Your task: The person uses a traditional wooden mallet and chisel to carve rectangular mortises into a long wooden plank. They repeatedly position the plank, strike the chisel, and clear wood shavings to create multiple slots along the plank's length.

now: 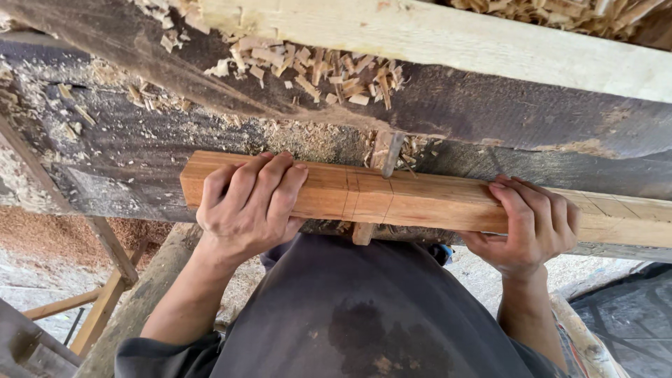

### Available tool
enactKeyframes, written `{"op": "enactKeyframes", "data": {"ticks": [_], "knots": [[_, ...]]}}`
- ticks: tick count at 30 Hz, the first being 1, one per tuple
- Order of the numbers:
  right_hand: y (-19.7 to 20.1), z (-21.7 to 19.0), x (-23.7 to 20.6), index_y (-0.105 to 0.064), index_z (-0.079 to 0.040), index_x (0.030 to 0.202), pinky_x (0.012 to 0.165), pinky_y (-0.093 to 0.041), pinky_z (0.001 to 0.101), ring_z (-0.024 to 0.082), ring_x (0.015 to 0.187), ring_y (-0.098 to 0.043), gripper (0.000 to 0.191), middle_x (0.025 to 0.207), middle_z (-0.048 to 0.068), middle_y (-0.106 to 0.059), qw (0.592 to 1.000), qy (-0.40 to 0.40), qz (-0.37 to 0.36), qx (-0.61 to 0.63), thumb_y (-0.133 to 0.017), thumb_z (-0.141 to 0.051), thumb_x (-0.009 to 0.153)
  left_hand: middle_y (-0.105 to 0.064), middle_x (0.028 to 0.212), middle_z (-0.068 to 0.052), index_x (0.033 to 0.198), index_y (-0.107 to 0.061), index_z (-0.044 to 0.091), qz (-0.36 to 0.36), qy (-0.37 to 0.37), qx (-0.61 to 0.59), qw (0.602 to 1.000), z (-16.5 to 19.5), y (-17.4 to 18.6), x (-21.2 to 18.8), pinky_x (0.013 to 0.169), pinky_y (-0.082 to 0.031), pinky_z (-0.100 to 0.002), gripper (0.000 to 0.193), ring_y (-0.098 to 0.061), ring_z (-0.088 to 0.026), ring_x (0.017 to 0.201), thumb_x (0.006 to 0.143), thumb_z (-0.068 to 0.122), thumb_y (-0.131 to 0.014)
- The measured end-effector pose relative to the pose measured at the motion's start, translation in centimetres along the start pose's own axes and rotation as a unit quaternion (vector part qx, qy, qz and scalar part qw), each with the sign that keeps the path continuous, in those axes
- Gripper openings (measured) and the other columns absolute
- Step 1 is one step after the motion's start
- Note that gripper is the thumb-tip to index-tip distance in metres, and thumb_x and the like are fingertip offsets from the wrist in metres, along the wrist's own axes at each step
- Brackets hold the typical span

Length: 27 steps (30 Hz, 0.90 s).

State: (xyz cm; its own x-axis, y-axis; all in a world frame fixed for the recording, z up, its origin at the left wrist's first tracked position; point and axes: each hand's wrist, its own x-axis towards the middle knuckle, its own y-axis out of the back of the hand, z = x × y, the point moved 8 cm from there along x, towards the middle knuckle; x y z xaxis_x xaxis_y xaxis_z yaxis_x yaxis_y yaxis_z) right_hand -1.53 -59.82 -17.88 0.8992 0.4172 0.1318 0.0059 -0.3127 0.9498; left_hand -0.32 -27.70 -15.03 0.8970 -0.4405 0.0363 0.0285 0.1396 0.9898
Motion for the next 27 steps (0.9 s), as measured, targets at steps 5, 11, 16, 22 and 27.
{"op": "enactKeyframes", "data": {"ticks": [5,11,16,22,27], "knots": [[0.1,0.1,0.0,-0.071,-0.01,0.109,0.087,-0.048,0.0389,0.022,0.096,-0.072,0.055,0.106,0.005,-0.077,1.0,0.002,0.012,-0.014,-0.07,-0.063,0.098,-0.073,0.119,-0.003,0.121,-0.069,0.014,0.003,-0.004,0.005,1.0,0.1,0.1,0.2,0.092,-0.046,-0.036,0.034,-0.071,-0.018,0.105,0.095,0.034,-0.059],[0.4,0.2,0.0,-0.071,-0.009,0.108,0.085,-0.049,0.0398,0.022,0.091,-0.072,0.062,0.101,0.006,-0.077,0.999,0.006,0.029,-0.013,-0.063,-0.069,0.094,-0.074,0.116,-0.002,0.119,-0.069,0.014,0.014,-0.001,0.006,1.0,0.1,0.2,0.5,0.092,-0.046,-0.036,0.032,-0.072,-0.017,0.104,0.095,0.031,-0.059],[0.3,0.5,0.0,-0.071,-0.01,0.11,0.088,-0.051,0.0404,0.023,0.094,-0.073,0.053,0.104,0.006,-0.078,1.0,-0.002,0.019,-0.019,-0.07,-0.062,0.099,-0.074,0.117,-0.003,0.122,-0.067,0.013,0.021,-0.008,0.005,1.0,0.2,0.3,0.7,0.091,-0.046,-0.035,0.034,-0.071,-0.017,0.104,0.103,0.04,-0.059],[0.7,0.7,0.1,-0.07,-0.01,0.112,0.088,-0.051,0.0391,0.023,0.096,-0.073,0.048,0.107,0.006,-0.078,0.999,-0.001,0.029,-0.016,-0.079,-0.056,0.099,-0.073,0.117,-0.004,0.124,-0.065,0.011,0.02,-0.016,0.001,1.0,0.2,0.3,1.1,0.089,-0.047,-0.036,0.045,-0.07,-0.018,0.102,0.103,0.05,-0.054],[0.8,0.9,0.2,-0.07,-0.011,0.108,0.084,-0.051,0.0408,0.023,0.091,-0.072,0.052,0.1,0.006,-0.077,0.999,-0.006,0.035,-0.019,-0.077,-0.06,0.092,-0.073,0.116,-0.004,0.123,-0.065,0.01,0.026,-0.018,-0.008,0.999,0.1,0.5,1.3,0.089,-0.047,-0.037,0.042,-0.069,-0.019,0.101,0.095,0.042,-0.062]]}}
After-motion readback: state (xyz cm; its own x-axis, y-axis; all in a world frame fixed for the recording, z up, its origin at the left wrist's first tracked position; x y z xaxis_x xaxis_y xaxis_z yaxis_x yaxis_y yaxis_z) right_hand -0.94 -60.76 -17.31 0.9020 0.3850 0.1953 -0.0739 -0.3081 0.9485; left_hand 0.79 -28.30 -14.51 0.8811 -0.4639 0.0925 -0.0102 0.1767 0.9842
